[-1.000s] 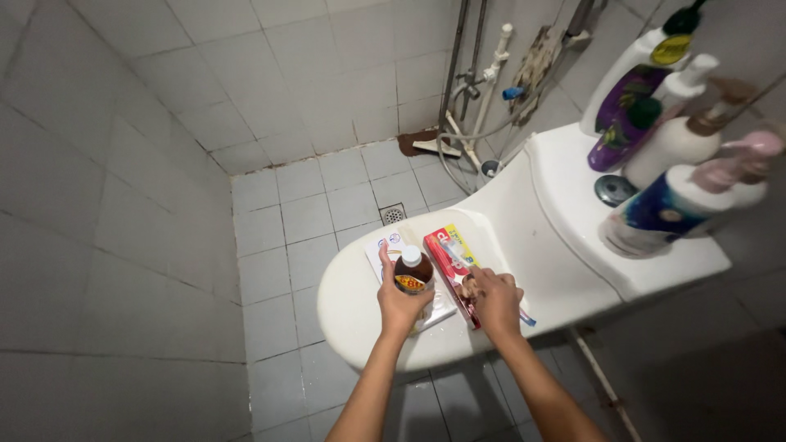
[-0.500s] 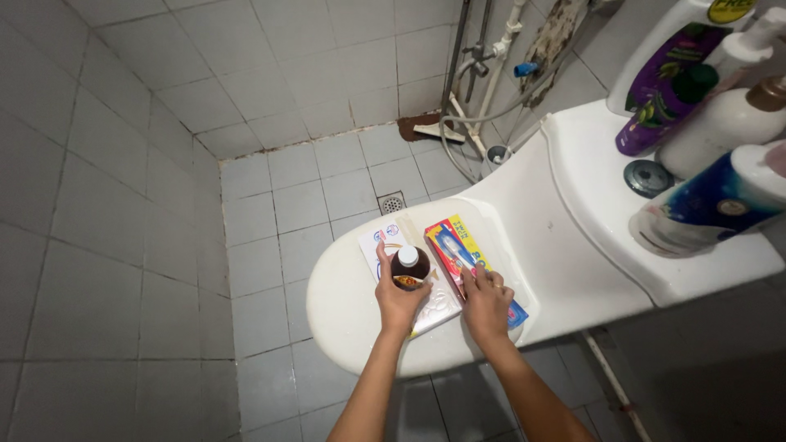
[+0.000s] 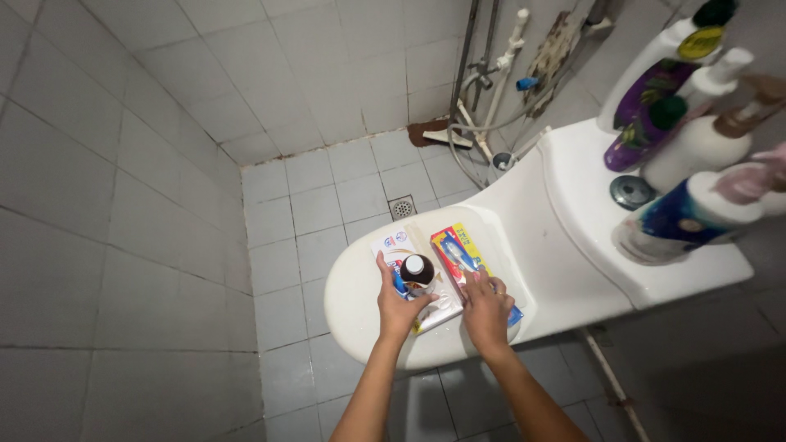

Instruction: The person reorganizes bathroom items by moving toothpaste, tissues, a small container, a bottle, and a toothbrush from a wall shelf to the sink and toilet lid. They then wash their hands and wipe the shelf with a cloth.

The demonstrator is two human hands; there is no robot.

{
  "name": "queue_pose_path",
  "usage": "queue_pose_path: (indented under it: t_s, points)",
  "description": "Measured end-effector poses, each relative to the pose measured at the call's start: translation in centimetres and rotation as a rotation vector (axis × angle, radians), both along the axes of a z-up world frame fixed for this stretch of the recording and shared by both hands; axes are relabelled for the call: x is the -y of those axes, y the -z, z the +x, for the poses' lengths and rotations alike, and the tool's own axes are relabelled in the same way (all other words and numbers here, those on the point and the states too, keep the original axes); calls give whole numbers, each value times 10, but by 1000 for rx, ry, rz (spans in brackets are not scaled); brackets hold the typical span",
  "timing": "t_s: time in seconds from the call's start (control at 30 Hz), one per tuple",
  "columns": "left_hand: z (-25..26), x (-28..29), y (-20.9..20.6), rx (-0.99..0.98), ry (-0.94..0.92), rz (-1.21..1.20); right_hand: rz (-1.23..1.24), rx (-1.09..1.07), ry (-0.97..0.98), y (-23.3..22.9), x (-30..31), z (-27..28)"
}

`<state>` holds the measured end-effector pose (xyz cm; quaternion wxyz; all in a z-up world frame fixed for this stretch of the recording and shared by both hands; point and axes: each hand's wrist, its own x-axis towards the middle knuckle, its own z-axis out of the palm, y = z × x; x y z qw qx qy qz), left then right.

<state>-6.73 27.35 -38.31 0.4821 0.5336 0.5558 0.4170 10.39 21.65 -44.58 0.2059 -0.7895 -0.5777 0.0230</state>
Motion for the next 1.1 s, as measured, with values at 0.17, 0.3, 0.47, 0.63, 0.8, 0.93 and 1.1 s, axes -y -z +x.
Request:
queue_pose_path:
  t_s: [0.17,0.3,0.47,0.63,0.8,0.93,1.1]
  points:
    - [3,5,-41,45,47,-19,-27,-68,10,-27,9,2]
    - [9,13,-72,28,64,58,29,-89,13,-59,19,10]
    - [27,10,-109,-153,43,314,146,-95,45,-125,15,19]
    - [53,-2,-171,-170,85,572,316,-69,48,-218,12,15]
    - [68,-1,-277,-35,158,686,532,-90,13,-328,19,8]
    - [74,7,-364,59,188,838,655,-13,13,-409,29,10]
    - [81,28,-457,149,236,952,777,72,15,-498,60,19]
